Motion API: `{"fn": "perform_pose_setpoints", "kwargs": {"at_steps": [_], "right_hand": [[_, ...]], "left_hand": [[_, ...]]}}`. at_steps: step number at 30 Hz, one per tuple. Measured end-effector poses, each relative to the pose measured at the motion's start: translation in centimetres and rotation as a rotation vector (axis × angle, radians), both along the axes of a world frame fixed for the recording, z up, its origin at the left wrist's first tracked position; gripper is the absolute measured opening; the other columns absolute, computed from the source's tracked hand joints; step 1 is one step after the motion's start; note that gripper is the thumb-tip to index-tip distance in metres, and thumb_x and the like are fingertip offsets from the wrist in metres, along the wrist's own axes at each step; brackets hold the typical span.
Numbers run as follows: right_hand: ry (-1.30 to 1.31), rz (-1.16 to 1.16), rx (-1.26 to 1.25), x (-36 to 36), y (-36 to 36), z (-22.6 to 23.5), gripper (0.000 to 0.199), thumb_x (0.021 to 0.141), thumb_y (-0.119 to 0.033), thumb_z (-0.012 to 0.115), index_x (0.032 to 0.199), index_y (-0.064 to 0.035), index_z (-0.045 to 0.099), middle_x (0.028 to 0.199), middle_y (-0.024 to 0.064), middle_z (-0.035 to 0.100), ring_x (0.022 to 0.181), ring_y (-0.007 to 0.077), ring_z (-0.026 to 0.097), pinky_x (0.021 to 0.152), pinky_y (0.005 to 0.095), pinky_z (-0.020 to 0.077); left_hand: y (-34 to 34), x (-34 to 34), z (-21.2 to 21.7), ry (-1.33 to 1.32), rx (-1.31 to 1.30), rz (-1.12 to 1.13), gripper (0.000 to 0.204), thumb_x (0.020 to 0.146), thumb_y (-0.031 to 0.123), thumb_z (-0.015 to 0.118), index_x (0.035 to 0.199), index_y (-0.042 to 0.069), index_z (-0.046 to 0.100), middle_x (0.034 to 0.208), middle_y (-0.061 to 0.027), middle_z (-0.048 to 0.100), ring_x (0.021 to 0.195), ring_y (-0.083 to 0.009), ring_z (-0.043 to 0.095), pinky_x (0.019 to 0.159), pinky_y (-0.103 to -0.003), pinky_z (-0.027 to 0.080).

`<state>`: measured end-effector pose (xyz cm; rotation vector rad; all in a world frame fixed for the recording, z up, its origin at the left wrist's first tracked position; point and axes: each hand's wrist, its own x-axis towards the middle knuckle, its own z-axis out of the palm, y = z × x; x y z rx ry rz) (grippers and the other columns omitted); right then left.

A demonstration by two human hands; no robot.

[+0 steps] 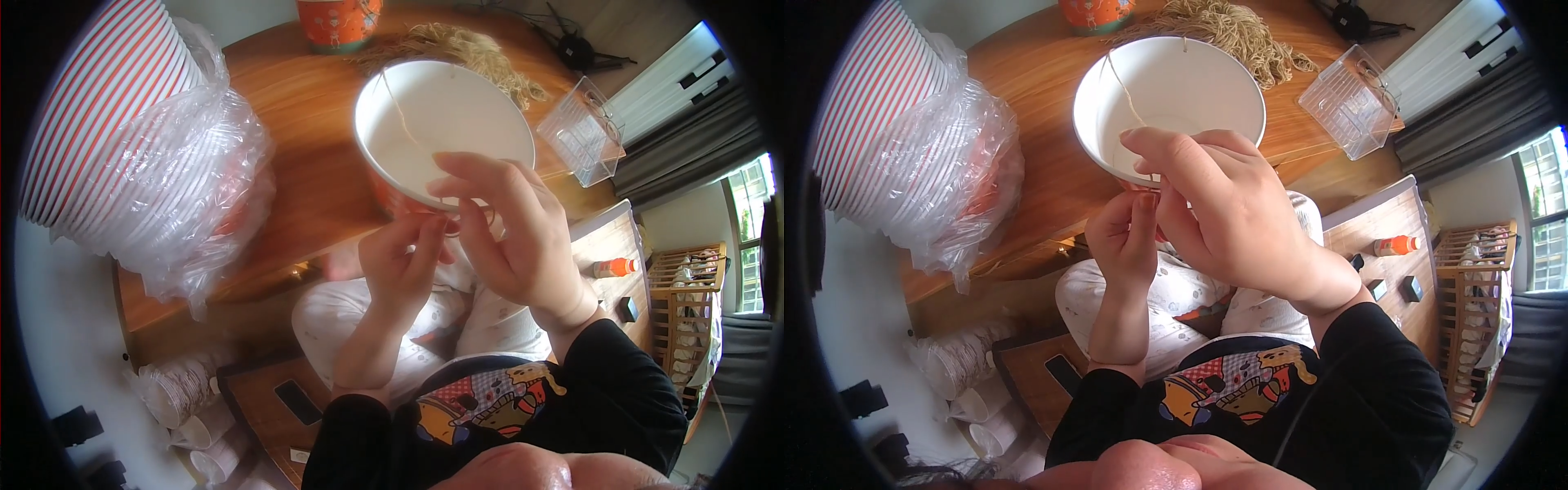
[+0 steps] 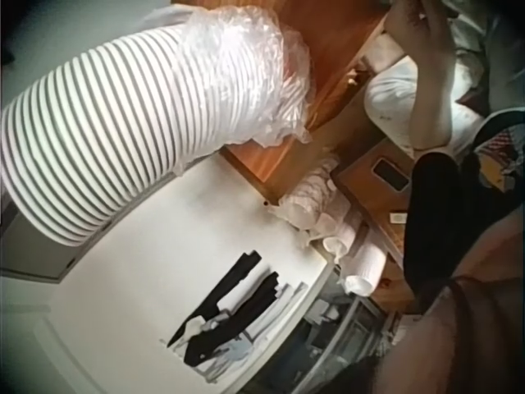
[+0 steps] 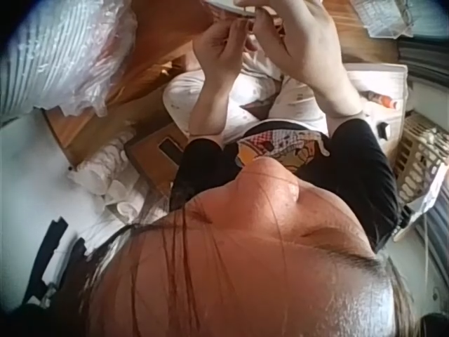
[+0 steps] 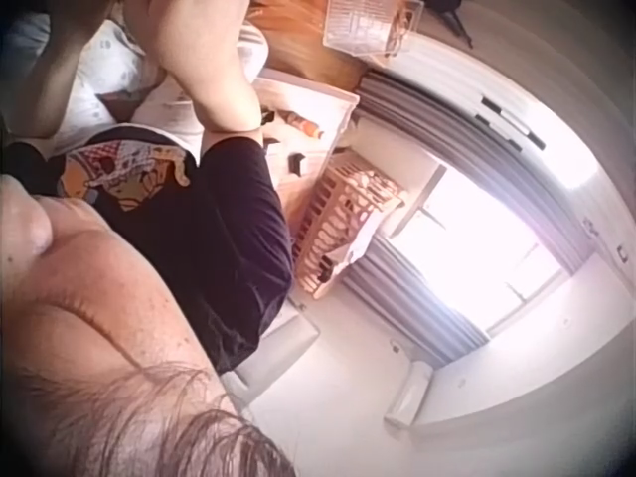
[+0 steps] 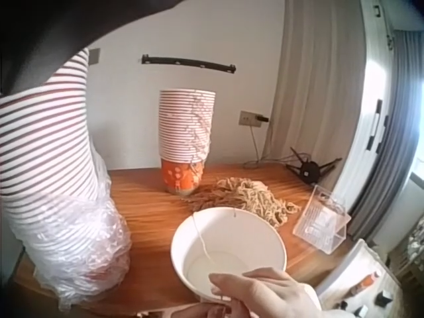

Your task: Attaching a string to a paper bucket for packaging and organization.

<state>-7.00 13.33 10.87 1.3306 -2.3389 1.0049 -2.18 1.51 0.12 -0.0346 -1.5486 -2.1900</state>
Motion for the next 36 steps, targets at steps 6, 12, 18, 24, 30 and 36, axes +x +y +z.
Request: {"fn": "perform_pose_setpoints", "kwargs": {"at_steps": [6, 12, 18, 24, 30, 36], "right_hand": [[0.128, 0.050, -0.048, -0.6, -0.2, -0.2, 0.046, 0.074, 0.007, 0.057, 0.120, -0.0031, 0.056, 0.087, 0.0099, 0.070, 0.077, 0.0273, 0.069, 0.077, 0.0371, 0.0517], [-0.070, 0.005, -0.077, -0.1, -0.4, -0.4, 0.041, 0.080, 0.005, 0.054, 0.120, -0.0026, 0.054, 0.089, 0.0121, 0.070, 0.083, 0.0318, 0.068, 0.074, 0.0401, 0.0536], [0.132, 0.088, -0.187, -0.2, 0.5, -0.7, 0.042, 0.076, 0.009, 0.059, 0.117, 0.0025, 0.057, 0.101, 0.0155, 0.069, 0.089, 0.0290, 0.068, 0.080, 0.0380, 0.0541], [0.279, 0.248, -0.200, 0.9, 1.5, -3.3, 0.035, 0.076, 0.008, 0.061, 0.110, -0.0003, 0.060, 0.107, 0.0159, 0.071, 0.105, 0.0285, 0.069, 0.096, 0.0418, 0.0482], [0.321, 0.283, -0.264, 1.4, 2.0, -5.2, 0.028, 0.080, 0.003, 0.064, 0.107, -0.0017, 0.060, 0.110, 0.0170, 0.070, 0.104, 0.0268, 0.068, 0.101, 0.0419, 0.0455], [0.368, 0.262, -0.233, 0.4, 2.4, -4.6, 0.028, 0.076, 0.001, 0.067, 0.103, -0.0043, 0.062, 0.108, 0.0139, 0.070, 0.099, 0.0298, 0.069, 0.093, 0.0416, 0.0501]], "left_hand": [[-0.1, 0.0, 0.0, 0.028, 0.035, -0.004, 0.018, 0.096, 0.011, 0.061, 0.092, -0.003, 0.071, 0.081, -0.0075, 0.072, 0.059, -0.0082, 0.062, 0.053, -0.021, 0.047], [-0.1, 0.0, 0.1, 0.016, 0.000, 0.012, 0.017, 0.096, 0.010, 0.061, 0.092, -0.002, 0.071, 0.077, -0.0064, 0.071, 0.058, -0.0086, 0.062, 0.053, -0.021, 0.047], [-1.8, 0.7, -0.7, 0.092, -0.469, 0.360, 0.017, 0.093, 0.015, 0.065, 0.091, -0.001, 0.072, 0.069, -0.0034, 0.068, 0.054, -0.0072, 0.058, 0.050, -0.022, 0.043], [-1.9, 1.8, 0.3, 0.173, 0.056, 0.027, 0.027, 0.096, 0.025, 0.063, 0.095, 0.000, 0.072, 0.068, -0.0008, 0.064, 0.053, -0.0063, 0.054, 0.049, -0.020, 0.039], [-1.5, 1.5, 0.5, 0.023, 0.295, -0.280, 0.022, 0.096, 0.020, 0.063, 0.103, 0.000, 0.071, 0.084, -0.0038, 0.069, 0.054, -0.0031, 0.052, 0.048, -0.017, 0.038], [-1.7, 0.7, -0.2, -0.076, 0.399, -0.264, 0.019, 0.095, 0.015, 0.064, 0.099, -0.003, 0.066, 0.082, -0.0074, 0.069, 0.055, -0.0053, 0.054, 0.048, -0.018, 0.041]]}}
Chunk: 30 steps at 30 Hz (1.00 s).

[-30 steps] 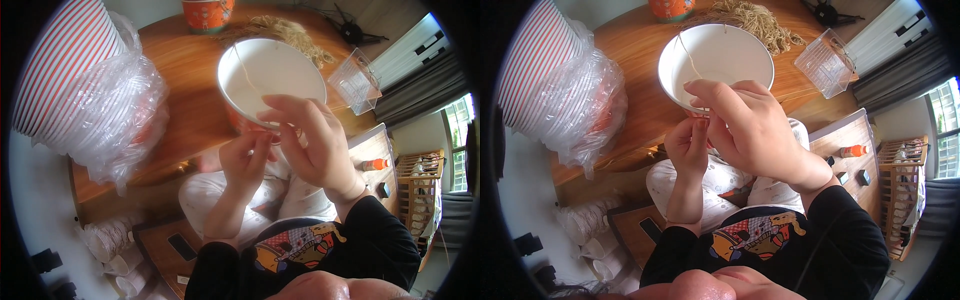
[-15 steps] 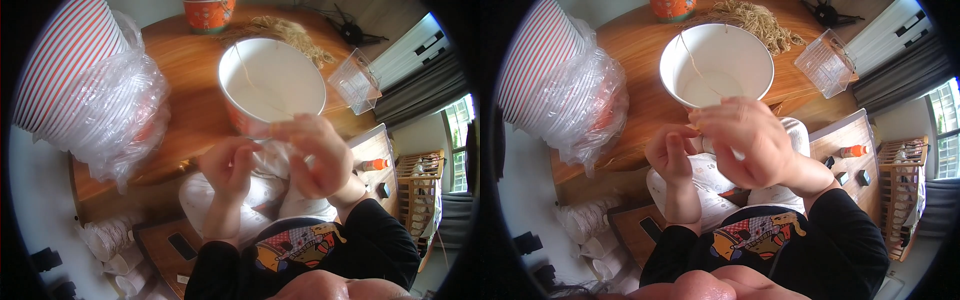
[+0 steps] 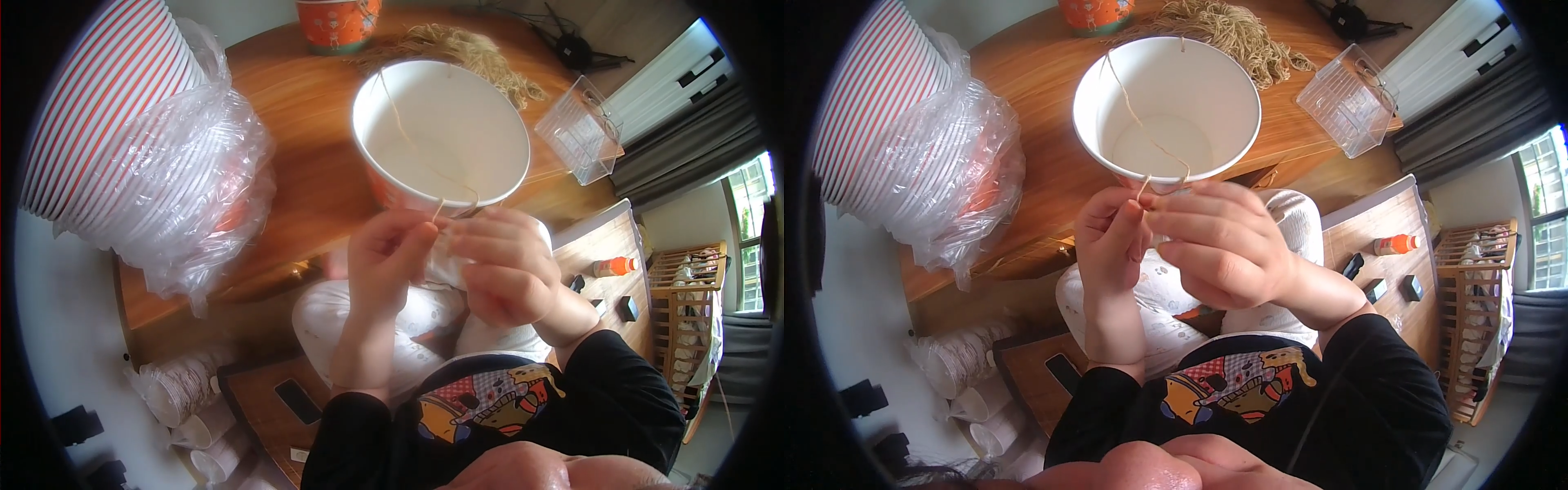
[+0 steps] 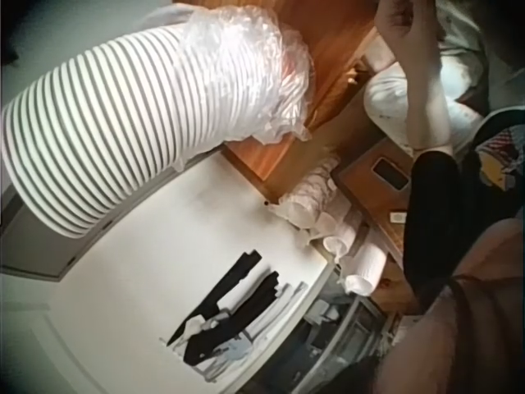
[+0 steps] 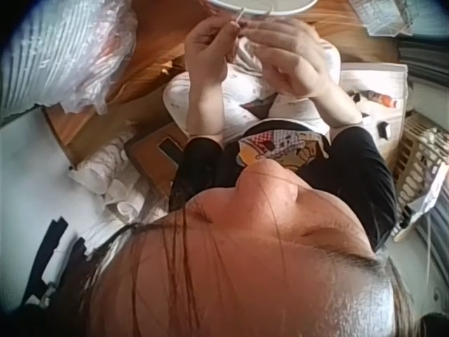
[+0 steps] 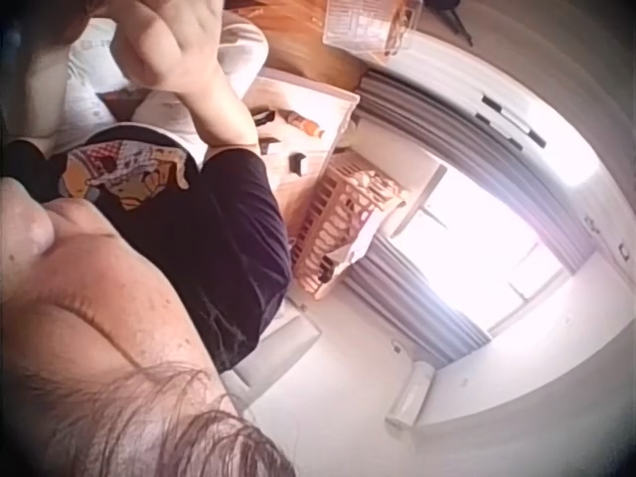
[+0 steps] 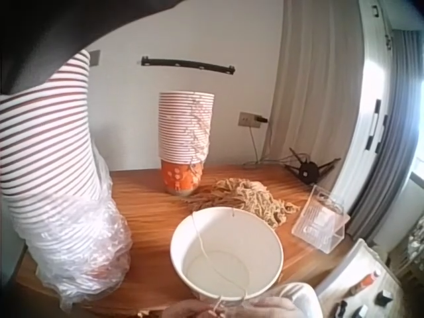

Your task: Attaching a string to a paper bucket for packaging and organization.

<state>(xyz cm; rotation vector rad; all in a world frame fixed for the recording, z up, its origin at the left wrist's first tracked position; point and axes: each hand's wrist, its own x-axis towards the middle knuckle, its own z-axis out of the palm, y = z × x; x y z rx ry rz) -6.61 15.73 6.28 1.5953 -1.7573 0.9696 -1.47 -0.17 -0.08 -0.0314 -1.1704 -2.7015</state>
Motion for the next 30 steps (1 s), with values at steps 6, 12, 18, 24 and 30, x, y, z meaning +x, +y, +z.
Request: {"fn": "perform_pose_setpoints", "kwargs": {"at_steps": [6, 12, 18, 24, 30], "right_hand": [[0.165, -0.377, 0.069, -1.4, 0.2, 0.7, 0.039, 0.067, -0.009, 0.073, 0.106, -0.0137, 0.068, 0.122, 0.0092, 0.065, 0.107, 0.0282, 0.062, 0.091, 0.0416, 0.0470], [0.232, -0.416, 0.150, -2.1, 0.6, 1.6, 0.035, 0.066, -0.011, 0.075, 0.101, -0.0161, 0.070, 0.121, 0.0043, 0.065, 0.108, 0.0267, 0.061, 0.092, 0.0405, 0.0458], [0.199, -0.383, 0.122, -2.4, 0.5, 1.6, 0.032, 0.066, -0.009, 0.077, 0.097, -0.0147, 0.069, 0.112, 0.0028, 0.068, 0.102, 0.0253, 0.064, 0.089, 0.0391, 0.0468], [0.117, -0.349, 0.089, -2.0, 0.3, 1.7, 0.028, 0.066, -0.008, 0.078, 0.092, -0.0119, 0.068, 0.108, 0.0038, 0.070, 0.100, 0.0254, 0.065, 0.088, 0.0385, 0.0478], [0.084, -0.286, 0.067, -1.9, 0.6, 1.5, 0.025, 0.069, -0.007, 0.077, 0.091, -0.0106, 0.068, 0.103, 0.0027, 0.071, 0.099, 0.0249, 0.065, 0.088, 0.0389, 0.0479]], "left_hand": [[-0.6, 0.3, 0.9, 0.075, -0.204, 0.194, 0.014, 0.092, 0.010, 0.066, 0.098, -0.003, 0.064, 0.082, -0.0041, 0.067, 0.055, -0.0010, 0.044, 0.046, -0.019, 0.029], [-0.7, 0.7, 1.7, 0.054, -0.130, 0.139, 0.010, 0.087, 0.000, 0.068, 0.097, -0.002, 0.064, 0.084, -0.0005, 0.067, 0.071, -0.0024, 0.056, 0.066, -0.016, 0.043], [-0.7, 0.8, 1.3, 0.059, -0.189, 0.130, 0.011, 0.086, -0.001, 0.067, 0.097, -0.001, 0.064, 0.089, -0.0018, 0.066, 0.076, -0.0048, 0.058, 0.069, -0.018, 0.044], [-0.4, 0.7, 1.7, 0.111, -0.354, 0.208, 0.012, 0.087, 0.001, 0.066, 0.098, 0.000, 0.064, 0.090, -0.0038, 0.065, 0.079, -0.0082, 0.061, 0.068, -0.020, 0.047], [-0.1, 0.5, 1.2, 0.154, -0.384, 0.255, 0.010, 0.089, 0.001, 0.064, 0.099, -0.002, 0.063, 0.096, -0.0076, 0.068, 0.083, -0.0117, 0.065, 0.071, -0.022, 0.050]]}}
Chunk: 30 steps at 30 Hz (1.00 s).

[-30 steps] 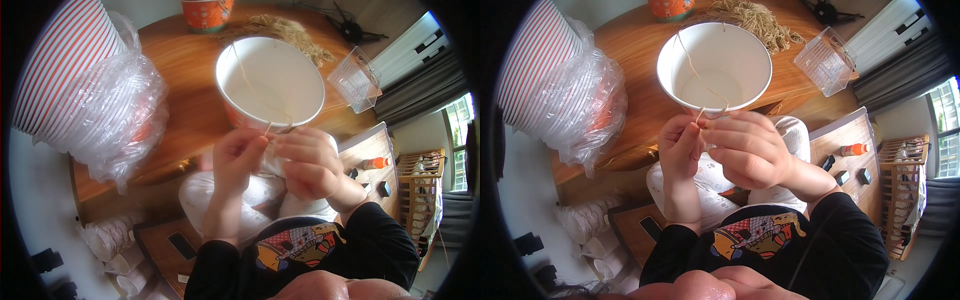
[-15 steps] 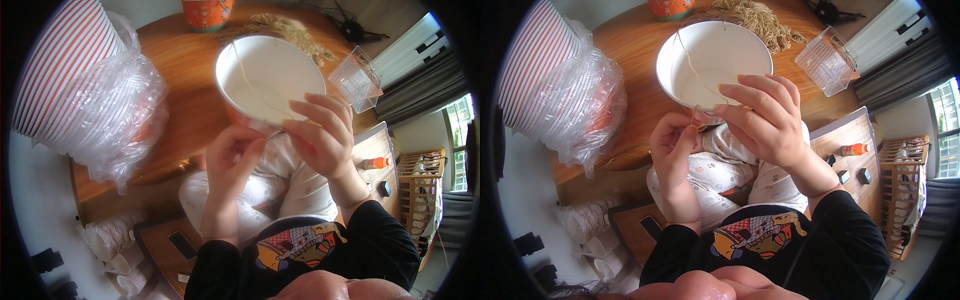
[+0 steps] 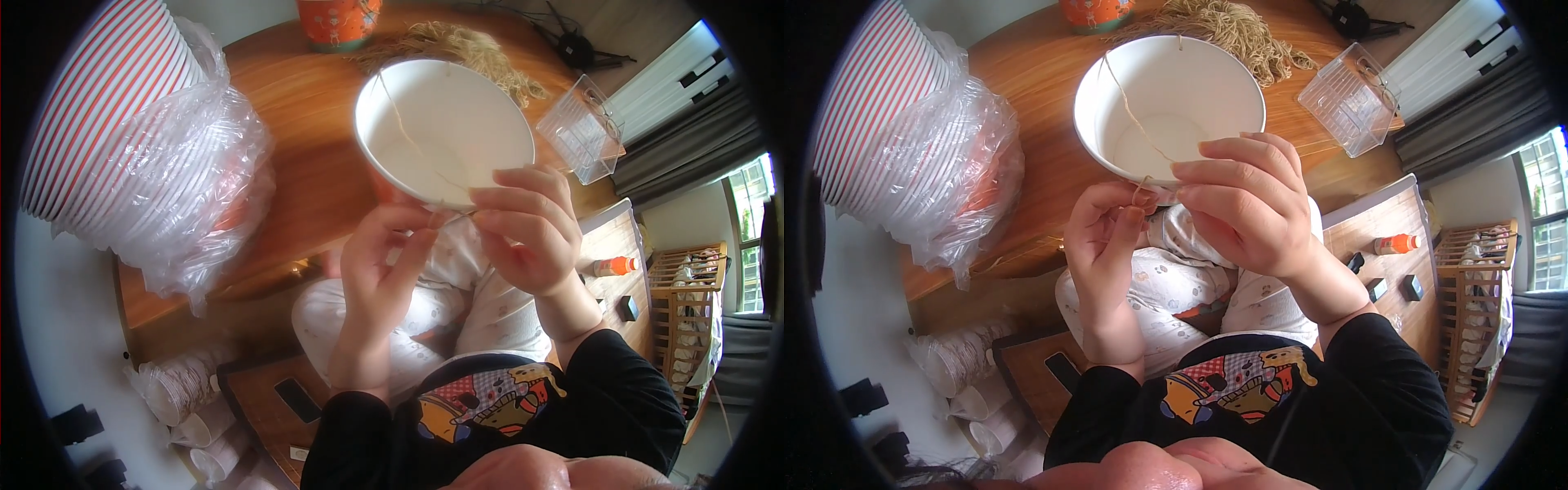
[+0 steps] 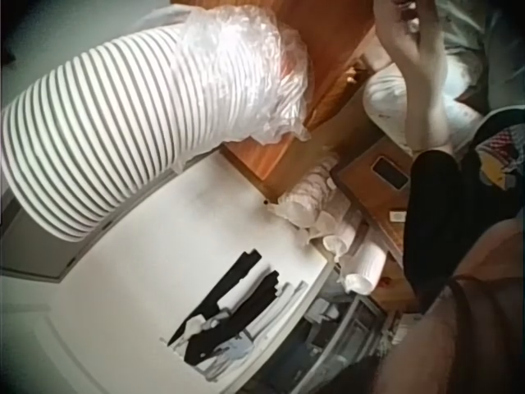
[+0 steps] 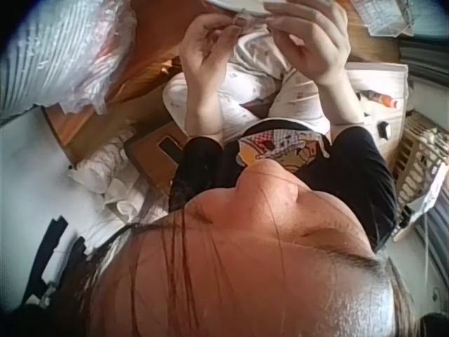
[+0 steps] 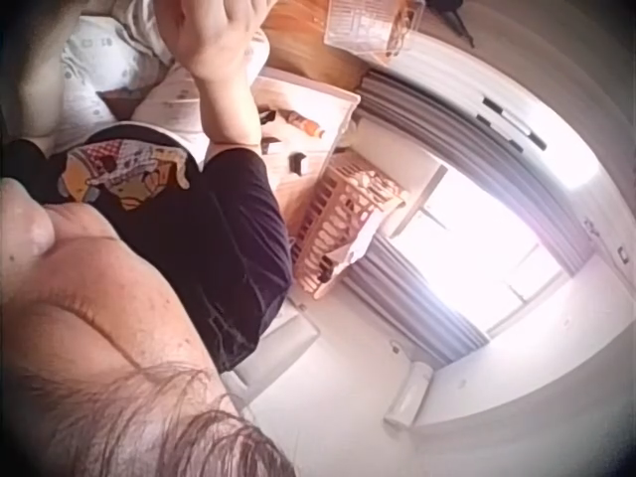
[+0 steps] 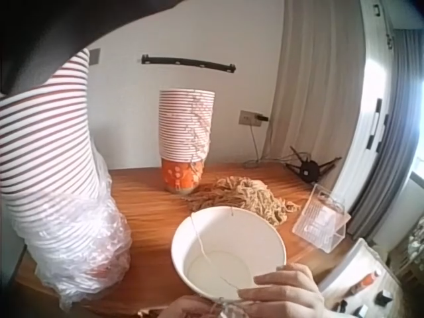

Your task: Attaching a string to a paper bucket for packaging and organization.

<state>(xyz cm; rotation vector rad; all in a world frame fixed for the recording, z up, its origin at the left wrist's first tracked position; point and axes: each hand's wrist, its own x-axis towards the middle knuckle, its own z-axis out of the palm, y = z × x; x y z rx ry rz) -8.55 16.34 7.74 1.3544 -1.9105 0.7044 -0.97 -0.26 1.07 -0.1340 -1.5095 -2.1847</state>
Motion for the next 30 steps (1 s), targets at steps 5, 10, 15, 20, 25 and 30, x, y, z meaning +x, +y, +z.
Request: {"fn": "perform_pose_setpoints", "kwargs": {"at_steps": [5, 10, 15, 20, 25, 30], "right_hand": [[0.016, 0.001, 0.028, 0.3, 0.1, 0.5, 0.025, 0.070, -0.007, 0.078, 0.092, -0.0109, 0.068, 0.097, 0.0001, 0.072, 0.096, 0.0233, 0.065, 0.085, 0.0381, 0.0474], [0.035, 0.025, -0.023, 0.7, 0.4, 0.3, 0.029, 0.070, -0.007, 0.080, 0.095, -0.0107, 0.067, 0.092, -0.0001, 0.071, 0.090, 0.0221, 0.065, 0.079, 0.0371, 0.0464], [-0.004, -0.018, -0.019, 1.2, 0.5, -0.1, 0.032, 0.068, -0.008, 0.082, 0.096, -0.0108, 0.067, 0.086, 0.0000, 0.068, 0.087, 0.0218, 0.064, 0.077, 0.0371, 0.0463], [-0.038, -0.047, -0.008, 1.5, 0.9, -0.6, 0.032, 0.066, -0.007, 0.082, 0.095, -0.0109, 0.067, 0.087, -0.0001, 0.067, 0.089, 0.0221, 0.063, 0.078, 0.0375, 0.0462], [-0.009, -0.044, 0.014, 1.6, 1.0, -0.7, 0.034, 0.066, -0.008, 0.082, 0.096, -0.0113, 0.066, 0.088, -0.0011, 0.069, 0.091, 0.0218, 0.063, 0.080, 0.0386, 0.0456], [-0.019, 0.022, 0.029, 1.7, 1.0, -0.4, 0.039, 0.067, -0.002, 0.082, 0.100, -0.0079, 0.063, 0.087, 0.0037, 0.071, 0.088, 0.0254, 0.063, 0.078, 0.0415, 0.0440]], "left_hand": [[0.2, 0.3, -0.1, 0.002, -0.029, -0.025, 0.013, 0.095, 0.008, 0.063, 0.103, -0.001, 0.059, 0.099, -0.0090, 0.070, 0.086, -0.0093, 0.064, 0.071, -0.022, 0.049], [0.7, 0.2, 0.0, -0.020, -0.019, -0.023, 0.012, 0.093, 0.003, 0.063, 0.103, -0.002, 0.058, 0.099, -0.0103, 0.070, 0.086, -0.0102, 0.065, 0.073, -0.022, 0.050], [1.4, -0.1, -0.1, -0.038, -0.018, -0.037, 0.011, 0.093, -0.001, 0.062, 0.103, -0.002, 0.057, 0.099, -0.0107, 0.069, 0.085, -0.0118, 0.067, 0.072, -0.022, 0.052], [2.1, -0.2, 0.2, -0.044, 0.038, -0.043, 0.010, 0.092, -0.003, 0.061, 0.101, -0.002, 0.057, 0.099, -0.0120, 0.068, 0.084, -0.0136, 0.068, 0.069, -0.022, 0.053], [2.3, -0.3, -0.3, -0.001, -0.015, 0.029, 0.010, 0.092, -0.002, 0.062, 0.101, -0.003, 0.056, 0.096, -0.0137, 0.069, 0.084, -0.0142, 0.068, 0.068, -0.023, 0.054], [2.3, -0.5, -0.8, 0.020, -0.083, 0.096, 0.011, 0.092, -0.003, 0.063, 0.100, -0.003, 0.056, 0.093, -0.0139, 0.070, 0.084, -0.0144, 0.069, 0.069, -0.023, 0.054]]}}
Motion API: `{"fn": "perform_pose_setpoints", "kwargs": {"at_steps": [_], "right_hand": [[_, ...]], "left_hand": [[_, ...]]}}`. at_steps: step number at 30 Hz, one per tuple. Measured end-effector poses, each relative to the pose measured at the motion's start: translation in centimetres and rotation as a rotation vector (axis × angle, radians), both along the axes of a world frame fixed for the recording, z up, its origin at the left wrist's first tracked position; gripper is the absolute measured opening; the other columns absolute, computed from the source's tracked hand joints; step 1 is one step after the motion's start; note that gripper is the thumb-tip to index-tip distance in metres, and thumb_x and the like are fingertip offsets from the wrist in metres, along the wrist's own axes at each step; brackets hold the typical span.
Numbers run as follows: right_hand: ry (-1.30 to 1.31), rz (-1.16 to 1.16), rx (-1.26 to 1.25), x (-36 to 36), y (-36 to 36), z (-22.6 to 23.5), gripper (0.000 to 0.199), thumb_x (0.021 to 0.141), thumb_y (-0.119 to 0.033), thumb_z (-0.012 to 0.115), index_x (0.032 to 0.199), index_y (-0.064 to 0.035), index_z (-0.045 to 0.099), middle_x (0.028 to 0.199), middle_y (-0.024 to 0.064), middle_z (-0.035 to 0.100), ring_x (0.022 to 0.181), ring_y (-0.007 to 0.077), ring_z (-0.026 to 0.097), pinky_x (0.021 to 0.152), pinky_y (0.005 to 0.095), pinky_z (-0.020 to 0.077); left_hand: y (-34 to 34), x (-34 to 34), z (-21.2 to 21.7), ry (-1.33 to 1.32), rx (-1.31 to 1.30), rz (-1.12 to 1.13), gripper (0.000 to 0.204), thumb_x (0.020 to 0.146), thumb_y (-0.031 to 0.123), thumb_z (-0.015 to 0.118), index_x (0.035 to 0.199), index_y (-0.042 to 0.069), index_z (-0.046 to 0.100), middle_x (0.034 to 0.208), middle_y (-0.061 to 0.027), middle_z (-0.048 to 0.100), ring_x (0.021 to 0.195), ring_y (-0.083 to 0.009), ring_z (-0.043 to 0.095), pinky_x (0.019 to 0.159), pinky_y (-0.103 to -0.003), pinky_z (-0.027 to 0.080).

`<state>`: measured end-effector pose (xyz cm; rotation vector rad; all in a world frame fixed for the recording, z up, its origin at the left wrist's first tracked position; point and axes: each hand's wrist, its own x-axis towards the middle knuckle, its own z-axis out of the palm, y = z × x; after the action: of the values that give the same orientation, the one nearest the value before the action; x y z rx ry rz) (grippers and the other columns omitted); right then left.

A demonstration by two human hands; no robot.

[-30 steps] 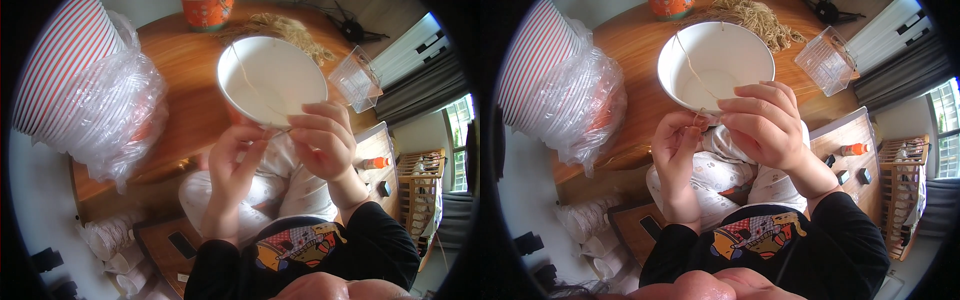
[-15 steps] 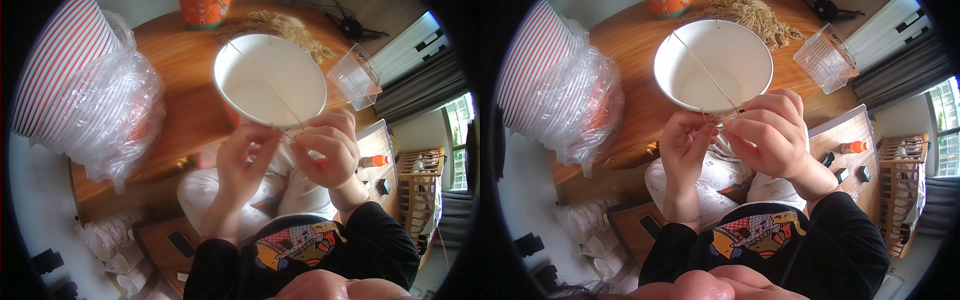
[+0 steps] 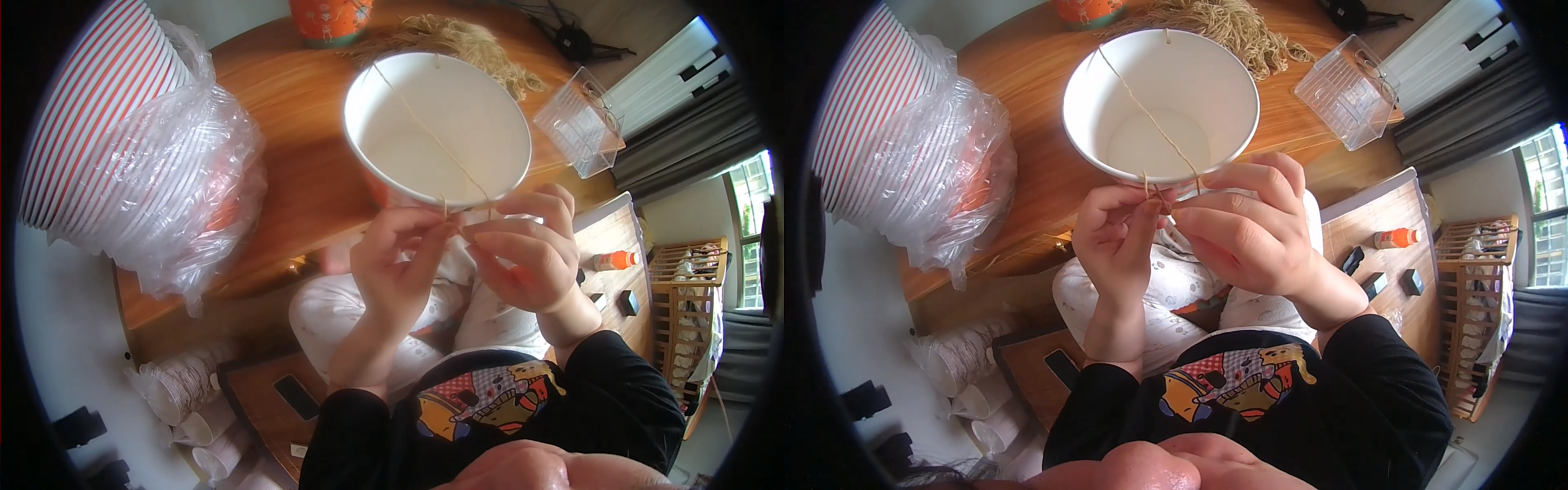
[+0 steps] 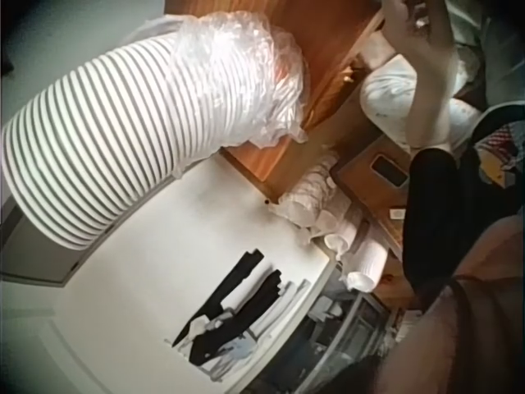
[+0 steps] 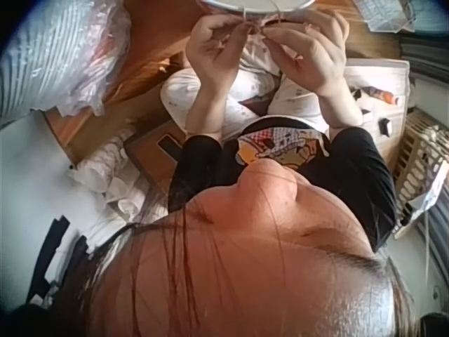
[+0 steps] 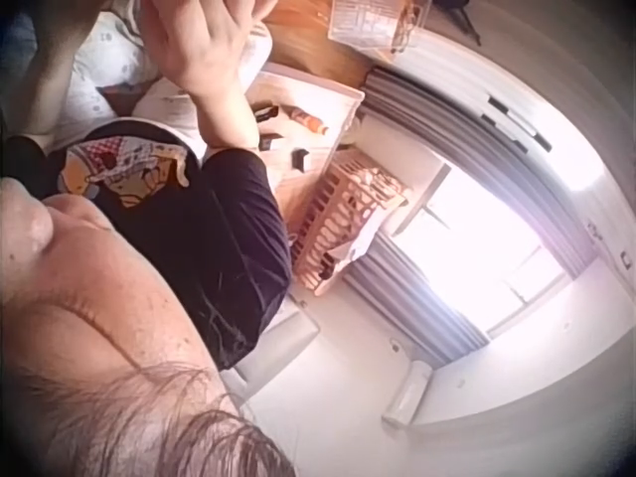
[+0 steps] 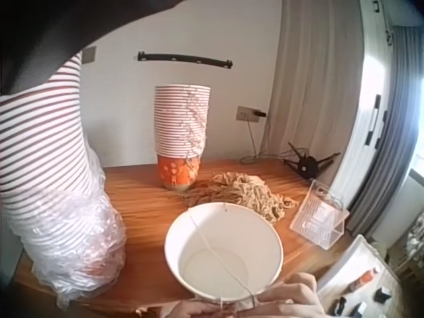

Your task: Attaching a string to a paper bucket for packaging and organization.

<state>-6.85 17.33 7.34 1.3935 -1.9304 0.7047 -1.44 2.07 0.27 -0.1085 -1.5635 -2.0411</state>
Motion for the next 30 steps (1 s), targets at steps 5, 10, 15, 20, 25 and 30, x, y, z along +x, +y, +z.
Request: {"fn": "perform_pose_setpoints", "kwargs": {"at_steps": [5, 10, 15, 20, 25, 30], "right_hand": [[0.005, -0.022, -0.016, 0.1, 0.1, -0.3, 0.036, 0.069, -0.011, 0.082, 0.101, -0.0119, 0.065, 0.089, -0.0024, 0.071, 0.091, 0.0201, 0.062, 0.080, 0.0374, 0.0434], [0.005, 0.016, -0.012, 0.3, 0.3, -0.2, 0.038, 0.071, -0.006, 0.084, 0.101, -0.0103, 0.061, 0.086, 0.0011, 0.072, 0.084, 0.0224, 0.062, 0.077, 0.0398, 0.0421], [0.005, 0.012, -0.016, 0.5, 0.1, -0.3, 0.039, 0.071, -0.007, 0.085, 0.101, -0.0103, 0.061, 0.087, 0.0005, 0.072, 0.083, 0.0220, 0.062, 0.076, 0.0396, 0.0414], [-0.004, 0.023, -0.039, 0.3, -0.1, -0.8, 0.039, 0.070, -0.004, 0.083, 0.102, -0.0096, 0.060, 0.088, 0.0009, 0.072, 0.083, 0.0221, 0.062, 0.077, 0.0385, 0.0414], [-0.015, 0.027, -0.086, 0.1, -0.4, -0.9, 0.035, 0.068, -0.007, 0.082, 0.099, -0.0099, 0.065, 0.085, -0.0012, 0.072, 0.082, 0.0189, 0.063, 0.071, 0.0327, 0.0413], [-0.027, -0.049, -0.080, 0.2, -0.2, -1.0, 0.038, 0.064, -0.003, 0.082, 0.098, -0.0093, 0.065, 0.081, -0.0002, 0.070, 0.074, 0.0183, 0.058, 0.065, 0.0312, 0.0398]], "left_hand": [[0.4, 0.0, 0.5, 0.015, 0.131, -0.001, 0.014, 0.086, -0.001, 0.071, 0.096, -0.002, 0.063, 0.090, -0.0101, 0.071, 0.083, -0.0147, 0.071, 0.068, -0.021, 0.056], [0.5, -0.1, 0.0, 0.045, 0.177, -0.050, 0.014, 0.087, -0.002, 0.069, 0.098, -0.002, 0.059, 0.094, -0.0133, 0.071, 0.088, -0.0176, 0.071, 0.072, -0.022, 0.056], [0.8, -0.2, 0.4, 0.047, 0.176, -0.026, 0.014, 0.093, 0.001, 0.063, 0.101, 0.000, 0.052, 0.093, -0.0160, 0.070, 0.087, -0.0184, 0.070, 0.067, -0.023, 0.056], [0.7, -0.1, 0.2, 0.043, 0.345, -0.170, 0.016, 0.090, -0.004, 0.064, 0.101, -0.001, 0.053, 0.101, -0.0167, 0.069, 0.098, -0.0217, 0.070, 0.074, -0.024, 0.056], [0.7, -0.3, 0.0, 0.088, 0.358, -0.179, 0.017, 0.091, -0.003, 0.064, 0.102, 0.000, 0.052, 0.101, -0.0153, 0.069, 0.097, -0.0190, 0.070, 0.073, -0.023, 0.056], [0.6, -0.2, -0.3, 0.078, 0.383, -0.213, 0.017, 0.091, -0.002, 0.064, 0.103, 0.001, 0.052, 0.102, -0.0142, 0.068, 0.094, -0.0163, 0.069, 0.075, -0.023, 0.056]]}}
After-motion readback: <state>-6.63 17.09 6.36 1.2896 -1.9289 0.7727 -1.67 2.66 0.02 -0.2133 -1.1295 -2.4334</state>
